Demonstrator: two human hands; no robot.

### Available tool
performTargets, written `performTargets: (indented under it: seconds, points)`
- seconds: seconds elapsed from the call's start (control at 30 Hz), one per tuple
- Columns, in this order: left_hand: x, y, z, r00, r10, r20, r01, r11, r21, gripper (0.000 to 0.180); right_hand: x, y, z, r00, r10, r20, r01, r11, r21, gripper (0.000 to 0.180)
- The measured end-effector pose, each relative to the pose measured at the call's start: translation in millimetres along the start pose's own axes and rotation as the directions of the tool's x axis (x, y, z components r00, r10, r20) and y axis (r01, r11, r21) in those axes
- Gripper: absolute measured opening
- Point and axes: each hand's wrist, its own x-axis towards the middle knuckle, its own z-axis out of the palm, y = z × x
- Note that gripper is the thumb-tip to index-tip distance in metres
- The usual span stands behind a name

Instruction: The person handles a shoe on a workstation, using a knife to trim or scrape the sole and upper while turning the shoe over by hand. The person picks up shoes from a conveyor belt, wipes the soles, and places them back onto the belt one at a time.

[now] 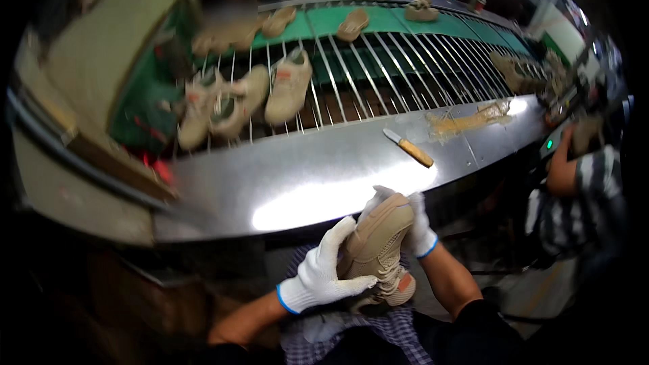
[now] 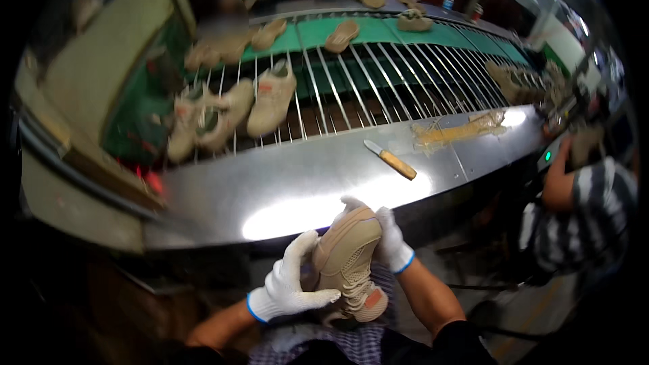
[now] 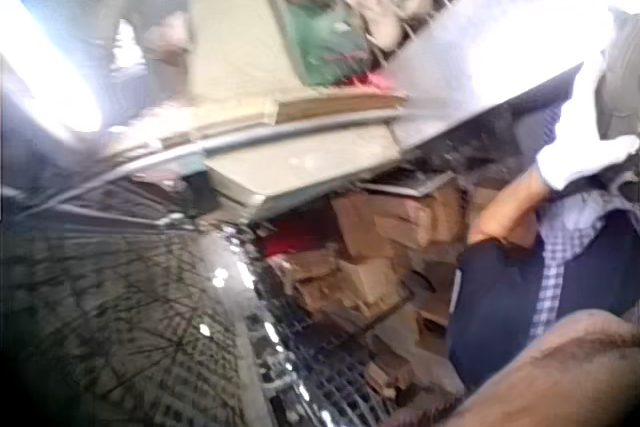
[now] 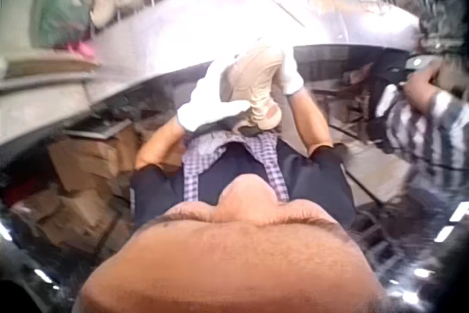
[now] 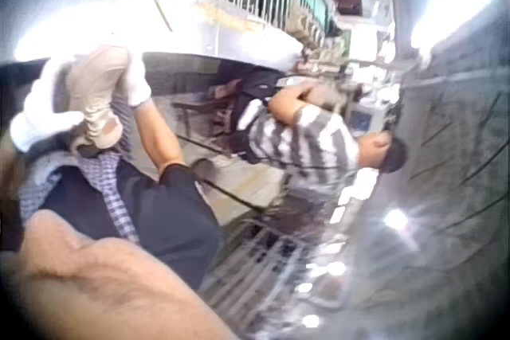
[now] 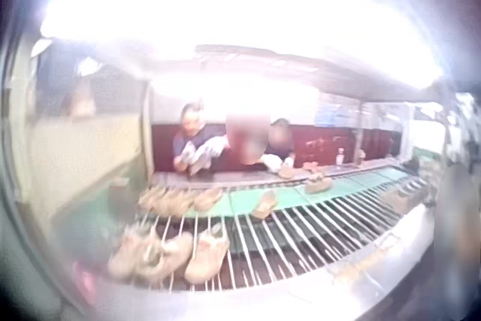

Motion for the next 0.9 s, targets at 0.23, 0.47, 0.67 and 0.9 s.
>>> performTargets:
  seconds: [0.23,0.47,0.67,0.9]
  points:
    - [80.4,-22.6,-103.0,0.870,-0.362,0.334,0.341,0.932,0.122,0.111,11.0,-12.6,65.9,0.987,0.077,0.140,0.068,0.590,-0.805,0.067]
    - [71.8,-52.8,-88.9,0.796,-0.481,0.368,0.539,0.840,-0.069,0.084,-44.5,-27.8,31.7,0.952,0.271,0.140,0.040,0.342,-0.939,0.095]
    - [72.1,-63.2,-81.4,0.807,-0.471,0.357,0.530,0.844,-0.084,0.080,-39.5,21.9,43.1,0.846,-0.440,0.300,0.338,0.008,-0.941,0.055]
    - [78.5,-57.8,-93.7,0.732,-0.504,0.459,0.571,0.821,-0.011,0.080,16.2,16.3,32.3,0.916,-0.348,0.202,0.214,-0.003,-0.977,0.041]
